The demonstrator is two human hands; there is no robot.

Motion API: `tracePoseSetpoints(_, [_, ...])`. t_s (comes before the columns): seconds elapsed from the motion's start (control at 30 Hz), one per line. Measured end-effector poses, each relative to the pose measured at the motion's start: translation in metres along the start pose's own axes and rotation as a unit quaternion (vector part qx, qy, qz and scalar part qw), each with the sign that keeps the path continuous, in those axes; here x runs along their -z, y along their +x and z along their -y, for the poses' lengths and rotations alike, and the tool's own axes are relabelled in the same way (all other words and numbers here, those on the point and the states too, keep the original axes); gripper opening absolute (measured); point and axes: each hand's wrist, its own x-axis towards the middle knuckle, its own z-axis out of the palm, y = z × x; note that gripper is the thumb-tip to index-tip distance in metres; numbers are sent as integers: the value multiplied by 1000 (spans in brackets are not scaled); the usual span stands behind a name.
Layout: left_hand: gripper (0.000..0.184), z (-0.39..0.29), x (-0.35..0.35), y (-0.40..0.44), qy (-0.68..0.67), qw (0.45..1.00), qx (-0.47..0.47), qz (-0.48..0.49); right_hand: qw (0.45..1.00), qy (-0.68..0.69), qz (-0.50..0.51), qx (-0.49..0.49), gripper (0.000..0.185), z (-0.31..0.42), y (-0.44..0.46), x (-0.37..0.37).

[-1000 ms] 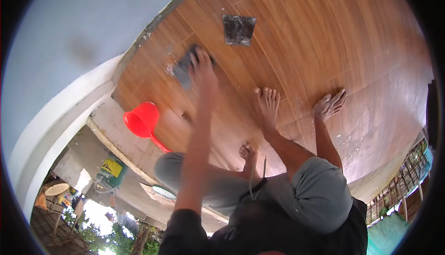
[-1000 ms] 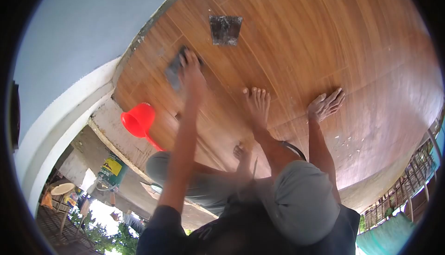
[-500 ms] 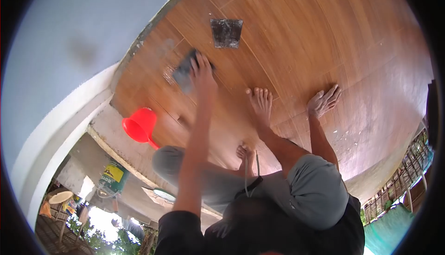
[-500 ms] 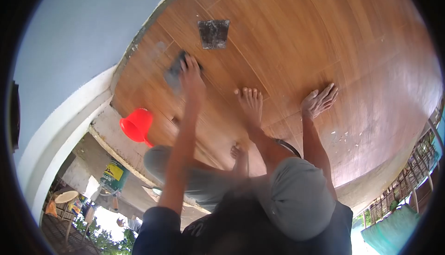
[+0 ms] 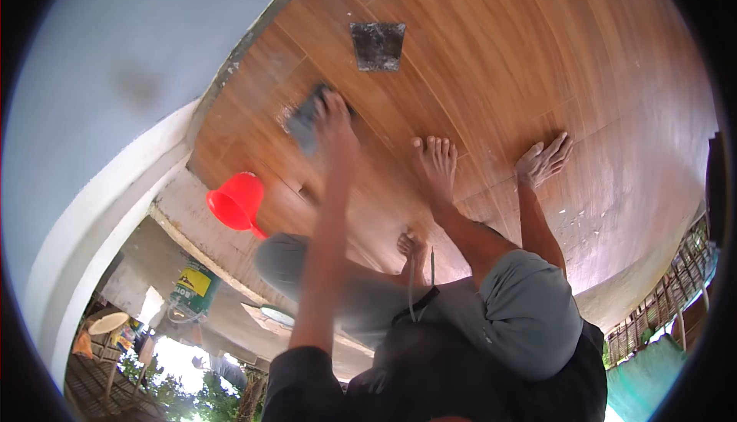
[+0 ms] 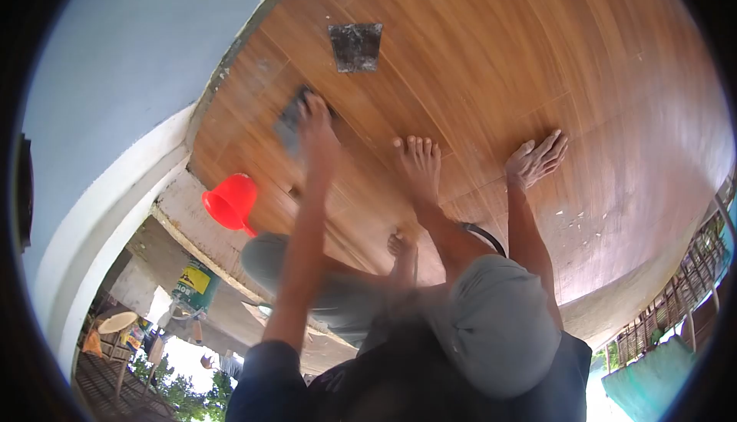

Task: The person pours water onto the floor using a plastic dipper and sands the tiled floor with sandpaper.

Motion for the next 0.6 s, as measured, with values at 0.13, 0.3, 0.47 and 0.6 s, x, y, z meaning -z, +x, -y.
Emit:
tracePoseSetpoints(0.13, [55,15,-9,-8,22,999,21,28,1000,4,10,8,66,4,-2,4])
tracePoseSetpoints(0.3, [53,6,2,-17,3,999,35,26,1000,9,15,15,62,4,-1,5])
tracePoseSetpoints(0.47, [56,56,-3,54,8,999,41,1,1000,9,16,20,59,6,-4,10])
tracePoseSetpoints(0.6, [54,14,-13,-21,-20,999,28,12,1000,12,19,19,56,5,-3,10])
